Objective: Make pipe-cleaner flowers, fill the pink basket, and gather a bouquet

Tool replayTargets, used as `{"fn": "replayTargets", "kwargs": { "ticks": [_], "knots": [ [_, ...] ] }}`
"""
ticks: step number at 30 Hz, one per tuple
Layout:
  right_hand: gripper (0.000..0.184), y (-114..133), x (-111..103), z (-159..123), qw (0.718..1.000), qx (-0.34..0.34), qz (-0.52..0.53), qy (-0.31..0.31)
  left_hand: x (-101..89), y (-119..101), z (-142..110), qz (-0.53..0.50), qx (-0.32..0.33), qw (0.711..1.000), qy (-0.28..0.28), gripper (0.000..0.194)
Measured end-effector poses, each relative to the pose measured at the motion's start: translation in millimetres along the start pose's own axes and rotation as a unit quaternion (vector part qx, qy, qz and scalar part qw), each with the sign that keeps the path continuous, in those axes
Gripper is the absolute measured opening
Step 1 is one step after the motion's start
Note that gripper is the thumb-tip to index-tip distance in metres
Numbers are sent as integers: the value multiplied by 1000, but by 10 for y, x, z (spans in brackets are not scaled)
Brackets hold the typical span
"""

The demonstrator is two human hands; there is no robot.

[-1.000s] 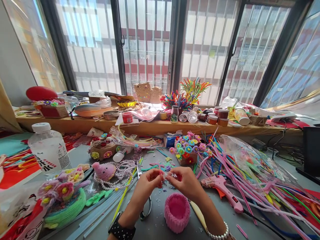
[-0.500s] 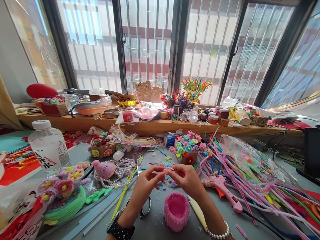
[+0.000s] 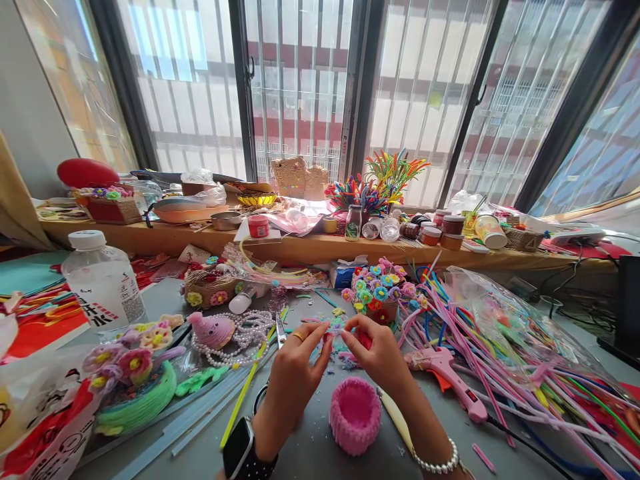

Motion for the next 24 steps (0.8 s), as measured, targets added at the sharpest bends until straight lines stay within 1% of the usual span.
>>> {"fn": "replayTargets", "kwargs": {
  "ticks": [4,7,10,13,17,19,22,24],
  "knots": [
    [19,32,49,-6,999,-5,-30,13,55,-138,-56,79,73,994,-3,25],
    [22,56,75,-4,998,-15,-51,23,63,-160,-79,134,84,987,-2,25],
    [26,84,120,-2,997,-35,-53,45,48,-102,-65,148,57,987,8,24],
    [31,87,150,-4,996,-45,-42,63,40,-33,-41,132,23,991,17,22],
    [30,63,130,-2,996,-39,-48,59,44,-28,-33,81,14,997,8,20],
    [29,64,115,-2,996,-40,-56,54,55,-9,-29,45,0,999,12,20],
    [29,56,101,0,996,-37,-61,49,81,105,-16,-21,-61,997,41,18],
    [28,46,96,0,997,-32,-56,46,133,214,-17,-73,-117,987,82,18]
  ]
}}
Point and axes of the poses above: each hand's wrist, its own z-axis towards the middle knuckle, its own x-axis out of the palm, y = z × x, the point moved 10 cm from there along z, towards the middle knuckle, and after that the axes turned 2 degrees about y, right-handed, at the moved point
